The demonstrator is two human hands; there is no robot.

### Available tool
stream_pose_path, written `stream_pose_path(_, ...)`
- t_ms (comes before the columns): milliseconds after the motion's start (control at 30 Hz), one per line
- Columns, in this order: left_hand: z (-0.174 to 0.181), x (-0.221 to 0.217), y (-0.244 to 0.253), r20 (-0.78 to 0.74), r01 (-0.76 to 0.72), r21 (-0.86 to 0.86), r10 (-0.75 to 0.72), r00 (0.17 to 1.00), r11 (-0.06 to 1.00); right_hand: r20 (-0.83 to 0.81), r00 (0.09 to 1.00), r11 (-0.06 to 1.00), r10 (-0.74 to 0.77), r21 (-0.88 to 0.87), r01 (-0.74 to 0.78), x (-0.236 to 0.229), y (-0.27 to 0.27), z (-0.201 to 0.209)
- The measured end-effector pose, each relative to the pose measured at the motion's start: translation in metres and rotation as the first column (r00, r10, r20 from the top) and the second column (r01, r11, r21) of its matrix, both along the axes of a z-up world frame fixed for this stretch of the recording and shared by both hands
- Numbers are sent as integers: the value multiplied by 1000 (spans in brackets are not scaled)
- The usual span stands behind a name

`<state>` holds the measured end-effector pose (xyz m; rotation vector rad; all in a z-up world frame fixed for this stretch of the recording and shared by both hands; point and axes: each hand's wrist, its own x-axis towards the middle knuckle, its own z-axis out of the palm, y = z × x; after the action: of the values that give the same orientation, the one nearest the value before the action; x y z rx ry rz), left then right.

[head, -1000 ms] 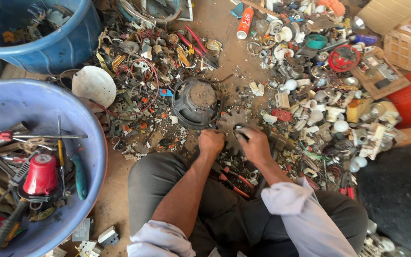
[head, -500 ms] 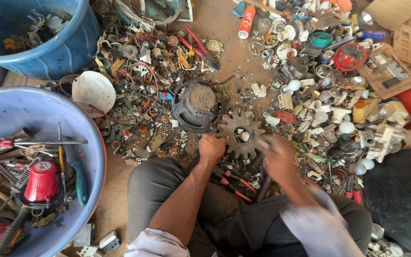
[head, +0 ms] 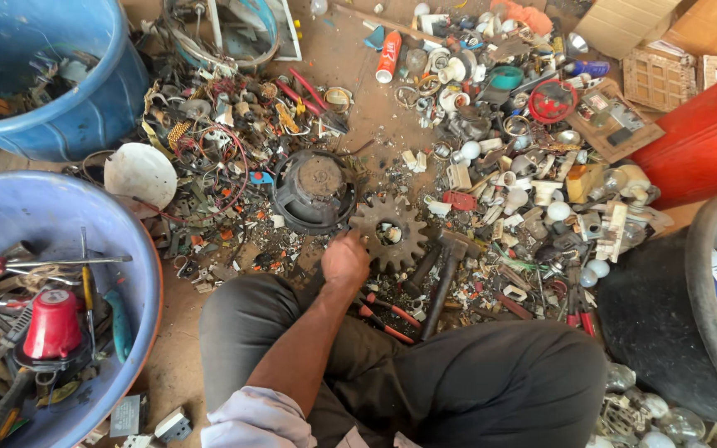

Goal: The person sits on the floor and uses a hammer to repeatedly strike a metal gear placed on a metal stand. They also use pliers to hold and adjust the gear during the process. The workspace is cluttered with various scrap materials and tools.

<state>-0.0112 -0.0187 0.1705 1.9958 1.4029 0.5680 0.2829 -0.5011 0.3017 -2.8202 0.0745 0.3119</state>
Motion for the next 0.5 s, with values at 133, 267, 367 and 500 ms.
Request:
stream_pose_path(133,16,-7,-1,139,-67,-18,69,988,998,35,996,992,83,-94,-80,-6,25,-10)
stream_pose_path(267,26,-10,-4,351,-35,-161,90,932,986,305,922,970,239,-41,-238,-20,6,17)
stream_pose_path(367,21,-9,0,448,35,-454,194,873,890,595,716,827,364,148,-543,-52,46,33)
stream_pose_path(500,11,-7,7,320,-20,-366,146,936,931,356,716,593,600,403,-697,-100,189,25)
